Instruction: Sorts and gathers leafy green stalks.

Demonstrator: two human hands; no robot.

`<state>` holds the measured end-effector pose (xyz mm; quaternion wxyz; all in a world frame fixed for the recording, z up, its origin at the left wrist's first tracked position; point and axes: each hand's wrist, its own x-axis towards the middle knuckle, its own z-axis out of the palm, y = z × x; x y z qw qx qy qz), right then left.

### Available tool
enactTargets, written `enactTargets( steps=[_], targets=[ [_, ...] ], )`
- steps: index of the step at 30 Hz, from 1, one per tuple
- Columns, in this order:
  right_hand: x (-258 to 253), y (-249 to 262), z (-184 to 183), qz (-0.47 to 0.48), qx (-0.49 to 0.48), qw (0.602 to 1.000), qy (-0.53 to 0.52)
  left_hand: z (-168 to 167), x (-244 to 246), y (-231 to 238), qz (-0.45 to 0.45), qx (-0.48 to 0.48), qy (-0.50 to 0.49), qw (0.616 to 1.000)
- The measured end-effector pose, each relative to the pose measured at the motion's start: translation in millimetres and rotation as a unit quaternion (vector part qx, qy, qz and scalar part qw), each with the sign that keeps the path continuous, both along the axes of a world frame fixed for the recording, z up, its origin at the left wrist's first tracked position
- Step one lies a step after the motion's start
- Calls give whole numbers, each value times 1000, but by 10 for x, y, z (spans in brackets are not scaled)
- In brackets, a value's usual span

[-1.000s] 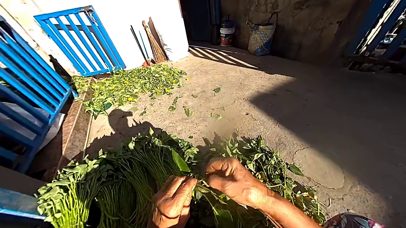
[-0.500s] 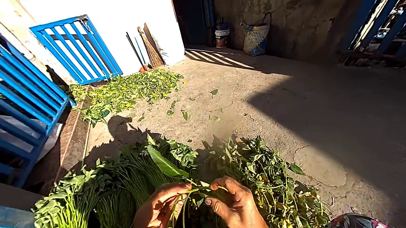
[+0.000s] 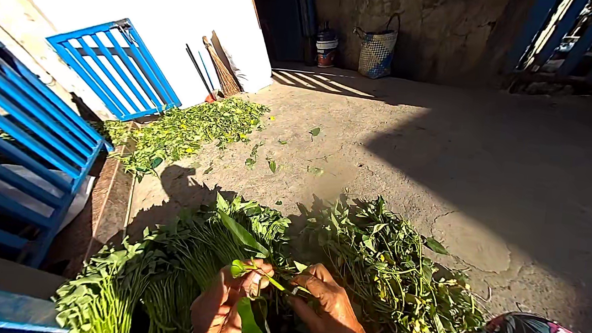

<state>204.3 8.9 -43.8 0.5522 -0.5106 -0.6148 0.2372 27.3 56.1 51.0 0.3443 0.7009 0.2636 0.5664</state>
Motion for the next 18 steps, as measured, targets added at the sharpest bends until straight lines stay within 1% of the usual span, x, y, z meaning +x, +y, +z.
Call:
enactTargets(
  steps=[1,3,5,7,9,11,14,16,18],
  targets=[
    [-11,-33,6,28,-21,999,-9,-31,-11,24,12,-29,-13,999],
    [-54,-91,-30,86,-57,994,-33,-51,-10,47,56,-99,-8,993],
    [-106,-139,-110,133,-84,987,-18,-44,-15,59,101,-189,4,977],
    [-152,-173,-187,161,-106,981,7,-35,-48,86,137,-249,31,958],
    [-185,-222,-217,166,-125,978,12,-39,-84,100,153,-274,81,946],
    [-243,-274,-219,146,-134,980,1,-48,-111,103,144,-296,115,937],
    [-369,-329,-260,108,-109,988,-22,-65,-122,102,132,-312,138,931],
    [-450,-344,-262,102,-97,990,-26,-22,-116,95,119,-368,109,916],
    [-508,-345,-240,120,-88,989,-5,25,-71,92,113,-430,33,895]
  ],
)
